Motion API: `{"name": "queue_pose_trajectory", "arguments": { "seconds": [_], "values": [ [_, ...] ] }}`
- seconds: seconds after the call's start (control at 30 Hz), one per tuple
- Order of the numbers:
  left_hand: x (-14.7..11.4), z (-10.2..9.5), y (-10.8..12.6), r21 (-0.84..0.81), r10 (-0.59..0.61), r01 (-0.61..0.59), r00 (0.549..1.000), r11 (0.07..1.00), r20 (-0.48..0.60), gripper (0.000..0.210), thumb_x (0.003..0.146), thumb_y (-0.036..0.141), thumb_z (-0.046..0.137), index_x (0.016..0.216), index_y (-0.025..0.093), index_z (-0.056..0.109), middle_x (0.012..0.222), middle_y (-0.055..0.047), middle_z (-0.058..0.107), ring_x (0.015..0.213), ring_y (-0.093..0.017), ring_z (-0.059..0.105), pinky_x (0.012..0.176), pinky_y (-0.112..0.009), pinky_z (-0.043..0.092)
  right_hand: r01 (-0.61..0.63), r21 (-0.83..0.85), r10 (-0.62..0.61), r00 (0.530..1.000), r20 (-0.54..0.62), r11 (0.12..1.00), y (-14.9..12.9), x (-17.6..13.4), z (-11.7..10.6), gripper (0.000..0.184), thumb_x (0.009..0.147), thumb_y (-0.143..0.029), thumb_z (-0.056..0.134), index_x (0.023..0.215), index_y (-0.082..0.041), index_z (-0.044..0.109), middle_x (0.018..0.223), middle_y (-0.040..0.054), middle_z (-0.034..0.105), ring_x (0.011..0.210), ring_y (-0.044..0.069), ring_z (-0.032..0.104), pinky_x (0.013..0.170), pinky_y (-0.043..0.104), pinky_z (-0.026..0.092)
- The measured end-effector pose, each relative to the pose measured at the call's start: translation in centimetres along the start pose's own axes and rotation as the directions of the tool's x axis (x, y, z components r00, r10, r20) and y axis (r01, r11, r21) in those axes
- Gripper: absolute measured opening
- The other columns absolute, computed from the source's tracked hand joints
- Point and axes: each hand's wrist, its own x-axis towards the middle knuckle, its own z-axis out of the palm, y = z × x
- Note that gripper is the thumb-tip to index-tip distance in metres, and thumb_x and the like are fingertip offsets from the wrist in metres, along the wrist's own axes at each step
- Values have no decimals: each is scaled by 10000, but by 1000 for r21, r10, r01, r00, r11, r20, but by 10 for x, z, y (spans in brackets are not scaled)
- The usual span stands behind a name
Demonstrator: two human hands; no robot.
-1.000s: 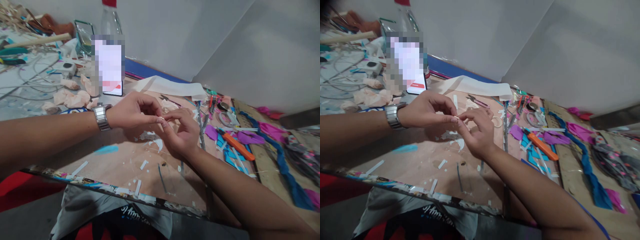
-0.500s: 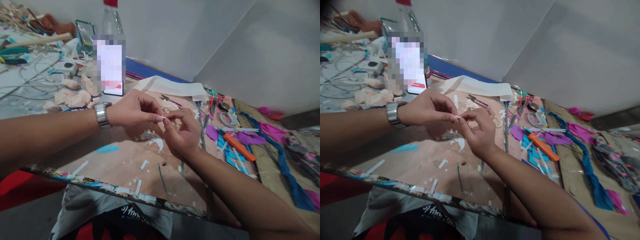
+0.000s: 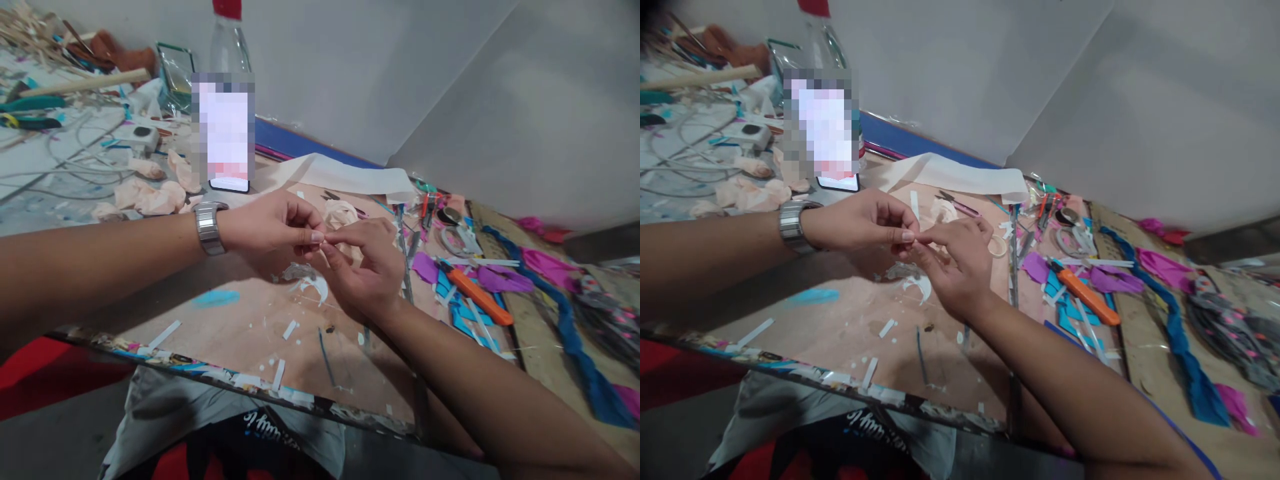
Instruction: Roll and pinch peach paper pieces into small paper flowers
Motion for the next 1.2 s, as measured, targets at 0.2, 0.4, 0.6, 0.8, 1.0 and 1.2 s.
{"name": "queue_pose_trajectory", "arguments": {
  "seconds": [0.2, 0.4, 0.6, 0.8, 1.0, 1.2],
  "values": [
    [1, -5, 0, -62, -105, 110, 992, 992, 75, 192, 876, 305, 797, 851, 130, 723, 755, -27, 733, 698, -89, 683, 688, -183, 521, 50, 3, -50, 998, 26, 999, 4, 1, -2, 234, 839, -188, 832, 1027, -268, 717, 932, -51, 745, 913, 115, 647, 974, 363, 445],
    [3, -5, -7, -8, -88, 89, 995, 996, 47, 165, 882, 288, 780, 896, 126, 757, 770, -30, 743, 705, -73, 678, 686, -164, 521, 62, 35, -63, 998, 29, 997, 5, 2, -2, 183, 846, -145, 806, 965, -251, 716, 896, -43, 724, 926, 112, 609, 944, 326, 444],
    [1, 0, -5, 162, 76, -52, 986, 985, -146, 233, 874, 322, 795, 980, 114, 809, 819, -65, 784, 682, -80, 685, 634, -161, 513, -42, 52, 42, 999, 12, 998, 7, 4, 0, 74, 906, -211, 758, 942, -209, 693, 899, -17, 696, 938, 104, 604, 896, 299, 442],
    [-3, 2, 1, 192, 86, -66, 992, 979, -98, 235, 891, 352, 786, 998, 152, 847, 793, -51, 790, 669, -68, 675, 592, -141, 464, -51, 70, 50, 999, 7, 996, 7, 3, 0, 109, 888, -201, 776, 923, -201, 672, 887, -18, 678, 910, 98, 597, 889, 296, 438],
    [-1, -1, -2, 100, 18, -14, 999, 995, -39, 222, 902, 331, 764, 968, 128, 821, 782, -46, 770, 683, -70, 681, 655, -147, 525, -56, 115, 53, 998, 26, 992, 9, 2, 2, 146, 854, -208, 813, 917, -207, 681, 879, -30, 692, 897, 94, 598, 884, 283, 449],
    [2, -1, -6, 70, 36, -39, 998, 997, 42, 248, 934, 354, 733, 921, 106, 737, 775, -53, 725, 691, -84, 669, 658, -167, 519, -56, 165, 50, 998, 36, 985, 8, 2, 3, 131, 871, -283, 811, 912, -208, 712, 848, -19, 706, 853, 96, 628, 866, 295, 460]
  ]
}}
